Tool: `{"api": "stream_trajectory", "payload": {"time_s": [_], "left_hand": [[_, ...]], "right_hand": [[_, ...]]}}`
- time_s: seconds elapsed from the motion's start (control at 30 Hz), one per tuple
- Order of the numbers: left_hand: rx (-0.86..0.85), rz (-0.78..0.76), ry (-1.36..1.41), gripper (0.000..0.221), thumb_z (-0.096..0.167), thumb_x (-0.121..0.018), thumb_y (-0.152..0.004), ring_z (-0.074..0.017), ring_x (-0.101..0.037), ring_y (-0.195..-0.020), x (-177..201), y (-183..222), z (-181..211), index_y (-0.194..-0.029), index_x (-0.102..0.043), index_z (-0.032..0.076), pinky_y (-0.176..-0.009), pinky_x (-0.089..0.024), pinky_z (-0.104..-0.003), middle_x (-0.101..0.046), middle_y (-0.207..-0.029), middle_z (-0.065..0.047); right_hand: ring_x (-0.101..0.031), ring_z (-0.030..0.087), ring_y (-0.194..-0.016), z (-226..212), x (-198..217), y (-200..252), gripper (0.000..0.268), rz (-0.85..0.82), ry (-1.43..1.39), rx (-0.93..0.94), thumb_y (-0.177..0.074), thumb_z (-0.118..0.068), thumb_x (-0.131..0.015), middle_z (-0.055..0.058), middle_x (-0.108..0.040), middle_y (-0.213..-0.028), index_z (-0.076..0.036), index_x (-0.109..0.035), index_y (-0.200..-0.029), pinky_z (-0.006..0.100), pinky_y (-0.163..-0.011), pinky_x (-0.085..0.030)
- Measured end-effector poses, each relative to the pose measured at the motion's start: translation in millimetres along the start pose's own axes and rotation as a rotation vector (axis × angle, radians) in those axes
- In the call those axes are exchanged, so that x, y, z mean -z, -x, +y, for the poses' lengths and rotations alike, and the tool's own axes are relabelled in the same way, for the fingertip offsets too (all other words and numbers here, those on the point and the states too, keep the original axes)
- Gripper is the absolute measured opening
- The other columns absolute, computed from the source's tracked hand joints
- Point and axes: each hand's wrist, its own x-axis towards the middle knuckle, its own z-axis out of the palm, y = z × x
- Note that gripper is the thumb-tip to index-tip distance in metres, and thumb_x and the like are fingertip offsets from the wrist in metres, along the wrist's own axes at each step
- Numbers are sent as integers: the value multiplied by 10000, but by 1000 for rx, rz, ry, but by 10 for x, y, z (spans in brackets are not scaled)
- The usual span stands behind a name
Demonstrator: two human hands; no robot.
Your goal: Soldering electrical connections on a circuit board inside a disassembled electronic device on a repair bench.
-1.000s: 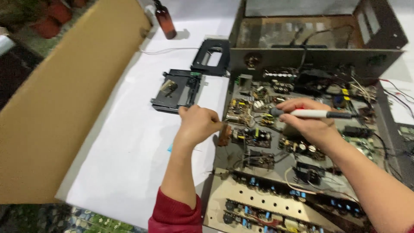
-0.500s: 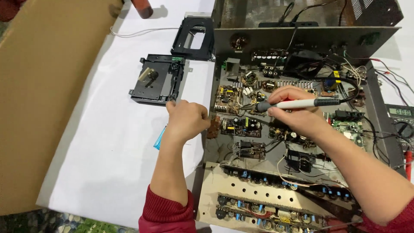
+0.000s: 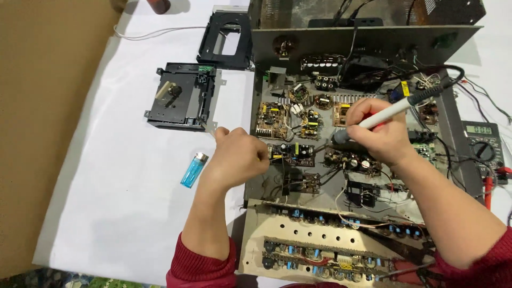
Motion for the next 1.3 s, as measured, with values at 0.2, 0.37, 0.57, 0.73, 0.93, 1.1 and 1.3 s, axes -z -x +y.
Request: {"api": "stream_trajectory", "payload": {"time_s": [0.2,0.37,0.57,0.73,0.93,1.1,1.3], "left_hand": [[-53,55,-161,204,175,-648,-813,-268,-567,-726,-144,7,82,-627,-729,150,-1027,-257,-609,-593,-515,-28],[-64,28,-157,201,157,-652,-808,-270,-563,-732,-190,-37,67,-625,-736,147,-1018,-255,-611,-590,-514,-28],[-46,20,-142,224,151,-661,-795,-270,-552,-714,-243,-72,23,-577,-710,159,-1007,-262,-587,-576,-484,-21],[-20,0,-145,236,153,-661,-800,-266,-551,-716,-247,-93,7,-570,-713,163,-1002,-265,-576,-580,-480,-13],[13,-34,-181,191,164,-679,-795,-285,-584,-750,-236,-101,20,-621,-759,154,-1008,-258,-569,-630,-520,-36],[21,-53,-208,144,171,-710,-787,-292,-594,-772,-210,-96,35,-664,-778,140,-1000,-256,-569,-643,-542,-42],[30,-62,-200,149,145,-692,-788,-290,-592,-777,-133,-65,99,-669,-782,139,-1013,-260,-553,-647,-552,-45]], "right_hand": [[-658,229,-721,-190,-32,14,144,-86,112,-2,-731,46,-785,144,-710,-785,-20,-659,-710,322,-714,-484],[-686,263,-757,-281,-78,28,102,-154,163,-32,-733,18,-765,149,-731,-814,-30,-676,-742,366,-730,-506],[-693,264,-775,-219,-90,54,85,-167,205,-46,-754,0,-757,135,-749,-831,-43,-685,-744,369,-730,-508],[-700,293,-778,-216,-142,49,73,-183,182,-52,-745,18,-746,168,-751,-830,-15,-681,-754,400,-725,-515],[-683,260,-758,-243,-156,41,63,-187,152,-61,-780,19,-748,140,-760,-854,-36,-718,-781,367,-708,-508],[-691,281,-746,-318,-175,17,66,-215,189,-66,-756,24,-753,149,-761,-849,-25,-710,-763,394,-694,-510],[-691,274,-787,-248,-173,31,71,-210,192,-65,-782,12,-741,134,-757,-855,-35,-688,-778,377,-710,-503]]}}
